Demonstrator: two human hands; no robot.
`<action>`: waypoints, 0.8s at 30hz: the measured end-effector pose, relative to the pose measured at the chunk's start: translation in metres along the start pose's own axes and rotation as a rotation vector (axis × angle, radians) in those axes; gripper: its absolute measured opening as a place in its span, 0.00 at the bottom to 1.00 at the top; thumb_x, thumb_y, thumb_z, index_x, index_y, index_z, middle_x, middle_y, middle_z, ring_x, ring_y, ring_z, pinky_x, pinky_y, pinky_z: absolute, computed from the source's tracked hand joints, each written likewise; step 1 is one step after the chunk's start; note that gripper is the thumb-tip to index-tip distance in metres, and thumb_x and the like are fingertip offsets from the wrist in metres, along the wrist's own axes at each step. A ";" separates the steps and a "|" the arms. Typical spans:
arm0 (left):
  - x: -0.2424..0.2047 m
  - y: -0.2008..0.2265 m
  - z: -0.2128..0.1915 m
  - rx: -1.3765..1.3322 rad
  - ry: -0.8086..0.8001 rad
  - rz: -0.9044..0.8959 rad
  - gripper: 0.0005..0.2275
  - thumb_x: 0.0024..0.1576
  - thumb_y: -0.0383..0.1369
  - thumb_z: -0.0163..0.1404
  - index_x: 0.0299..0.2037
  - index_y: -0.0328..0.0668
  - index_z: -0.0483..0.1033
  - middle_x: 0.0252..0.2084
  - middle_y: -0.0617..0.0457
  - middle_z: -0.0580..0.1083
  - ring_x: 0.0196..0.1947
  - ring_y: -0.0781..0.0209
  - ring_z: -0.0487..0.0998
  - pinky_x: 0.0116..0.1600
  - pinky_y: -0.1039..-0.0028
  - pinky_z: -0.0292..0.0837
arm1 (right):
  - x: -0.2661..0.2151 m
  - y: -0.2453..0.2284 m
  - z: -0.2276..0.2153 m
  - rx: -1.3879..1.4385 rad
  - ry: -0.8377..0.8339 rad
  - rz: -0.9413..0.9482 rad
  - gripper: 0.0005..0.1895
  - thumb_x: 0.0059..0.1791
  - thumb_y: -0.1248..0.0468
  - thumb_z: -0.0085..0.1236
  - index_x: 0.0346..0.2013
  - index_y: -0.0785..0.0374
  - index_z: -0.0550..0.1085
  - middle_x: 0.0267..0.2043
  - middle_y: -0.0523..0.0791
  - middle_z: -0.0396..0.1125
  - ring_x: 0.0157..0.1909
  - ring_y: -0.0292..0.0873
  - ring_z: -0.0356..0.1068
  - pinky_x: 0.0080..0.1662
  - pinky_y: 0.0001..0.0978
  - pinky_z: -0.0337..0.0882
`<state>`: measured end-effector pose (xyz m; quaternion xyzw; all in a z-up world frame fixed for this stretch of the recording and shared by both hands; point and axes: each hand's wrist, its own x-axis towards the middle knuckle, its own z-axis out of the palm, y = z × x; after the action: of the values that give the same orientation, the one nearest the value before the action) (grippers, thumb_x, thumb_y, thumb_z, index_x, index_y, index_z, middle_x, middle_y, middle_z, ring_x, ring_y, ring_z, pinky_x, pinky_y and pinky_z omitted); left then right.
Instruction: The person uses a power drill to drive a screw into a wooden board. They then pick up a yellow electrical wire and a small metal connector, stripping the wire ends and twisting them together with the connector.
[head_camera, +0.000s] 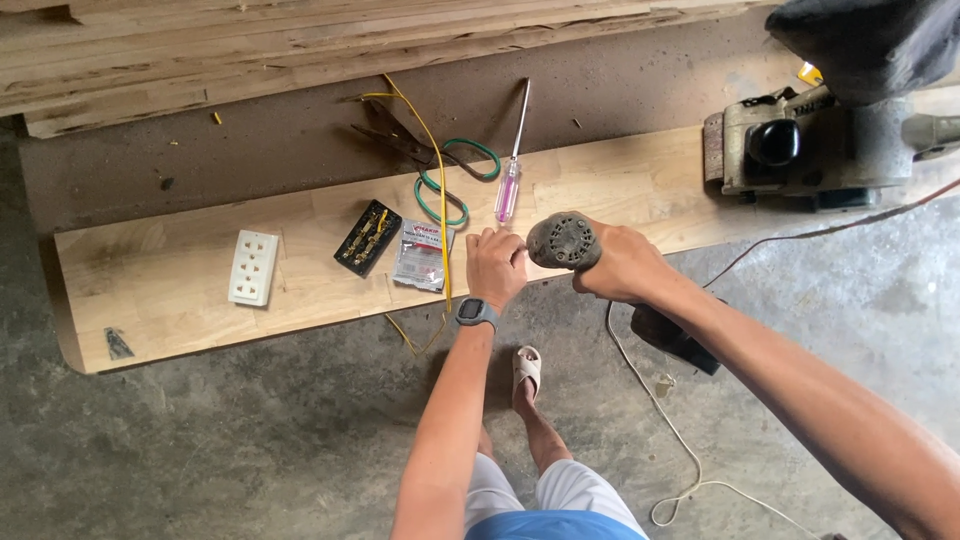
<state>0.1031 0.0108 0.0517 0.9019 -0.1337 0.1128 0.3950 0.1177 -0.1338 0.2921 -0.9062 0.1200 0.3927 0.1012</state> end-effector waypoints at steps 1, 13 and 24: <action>0.001 0.001 0.000 0.000 0.001 0.004 0.08 0.47 0.29 0.60 0.27 0.56 0.73 0.25 0.63 0.69 0.33 0.60 0.72 0.50 0.68 0.64 | -0.001 -0.002 -0.002 0.002 0.003 0.000 0.28 0.33 0.51 0.63 0.45 0.57 0.78 0.44 0.54 0.76 0.55 0.56 0.75 0.54 0.53 0.74; 0.001 0.003 -0.003 -0.016 -0.044 -0.035 0.08 0.48 0.27 0.60 0.28 0.54 0.73 0.25 0.62 0.69 0.33 0.60 0.72 0.51 0.68 0.64 | -0.013 -0.009 -0.009 0.017 0.007 -0.054 0.30 0.33 0.50 0.64 0.48 0.56 0.76 0.46 0.56 0.76 0.56 0.58 0.74 0.55 0.55 0.73; -0.001 0.000 0.001 -0.027 0.003 0.002 0.08 0.46 0.28 0.59 0.26 0.56 0.72 0.24 0.63 0.68 0.32 0.61 0.72 0.49 0.69 0.64 | -0.010 -0.005 -0.004 0.038 -0.019 -0.016 0.30 0.34 0.52 0.65 0.48 0.58 0.77 0.47 0.57 0.76 0.57 0.58 0.74 0.56 0.54 0.73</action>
<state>0.1024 0.0108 0.0506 0.8961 -0.1354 0.1128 0.4073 0.1159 -0.1288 0.3025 -0.9012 0.1193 0.3983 0.1225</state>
